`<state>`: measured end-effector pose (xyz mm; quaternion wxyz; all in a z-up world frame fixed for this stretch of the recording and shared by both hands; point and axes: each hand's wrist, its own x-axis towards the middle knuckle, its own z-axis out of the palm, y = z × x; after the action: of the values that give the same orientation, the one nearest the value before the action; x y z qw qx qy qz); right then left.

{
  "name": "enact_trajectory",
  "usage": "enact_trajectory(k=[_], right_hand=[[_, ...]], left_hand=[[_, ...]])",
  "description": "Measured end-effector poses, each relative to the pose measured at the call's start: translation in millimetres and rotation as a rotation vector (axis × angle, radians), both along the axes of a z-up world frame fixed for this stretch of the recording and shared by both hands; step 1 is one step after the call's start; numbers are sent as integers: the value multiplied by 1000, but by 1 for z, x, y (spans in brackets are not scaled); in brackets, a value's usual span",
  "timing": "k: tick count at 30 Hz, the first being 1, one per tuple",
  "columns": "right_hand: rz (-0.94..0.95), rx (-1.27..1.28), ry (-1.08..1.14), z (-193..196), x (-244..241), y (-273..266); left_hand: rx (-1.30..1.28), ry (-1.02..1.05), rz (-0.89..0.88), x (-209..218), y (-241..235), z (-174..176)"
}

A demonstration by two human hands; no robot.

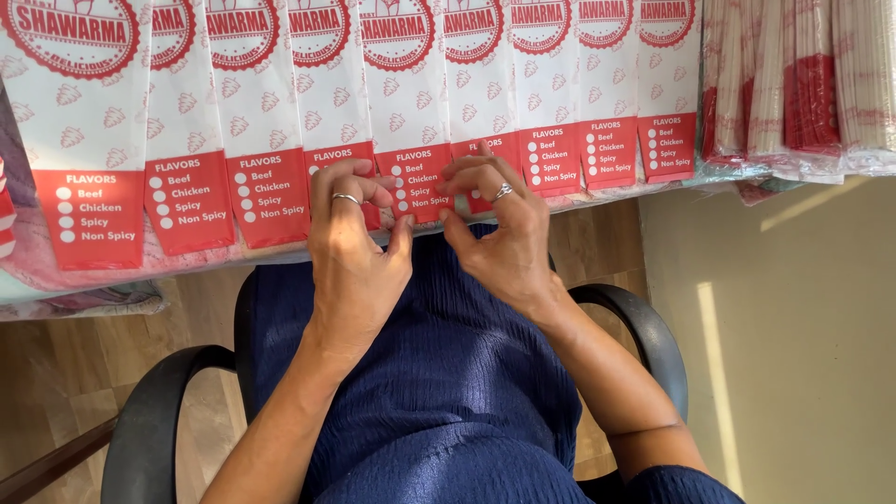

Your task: The person sits at a table and applies glue to the edges of white paper bags printed with a red logo. They then fold the edges over and press them down to seal the bags. The person repeats this process for multiple bags, stacking the finished ones on the table.

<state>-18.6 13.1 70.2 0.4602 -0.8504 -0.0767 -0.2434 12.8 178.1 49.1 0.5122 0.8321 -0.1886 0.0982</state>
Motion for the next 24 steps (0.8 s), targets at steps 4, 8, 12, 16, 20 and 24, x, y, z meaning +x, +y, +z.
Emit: enact_trajectory(k=[4, 8, 12, 16, 20, 24], right_hand=[[-37, -19, -77, -15, 2, 4], [-37, 1, -11, -8, -3, -3], [-17, -52, -51, -8, -5, -3], [25, -156, -74, -10, -6, -3], [56, -184, -88, -12, -6, -4], [59, -197, -90, 1, -5, 5]], left_hand=[[15, 13, 23, -1, 0, 4], [16, 67, 33, -5, 3, 11], [31, 24, 49, -4, -4, 11], [56, -85, 98, -7, -12, -11], [-8, -83, 76, -11, -10, -17], [-149, -213, -32, -20, 3, -10]])
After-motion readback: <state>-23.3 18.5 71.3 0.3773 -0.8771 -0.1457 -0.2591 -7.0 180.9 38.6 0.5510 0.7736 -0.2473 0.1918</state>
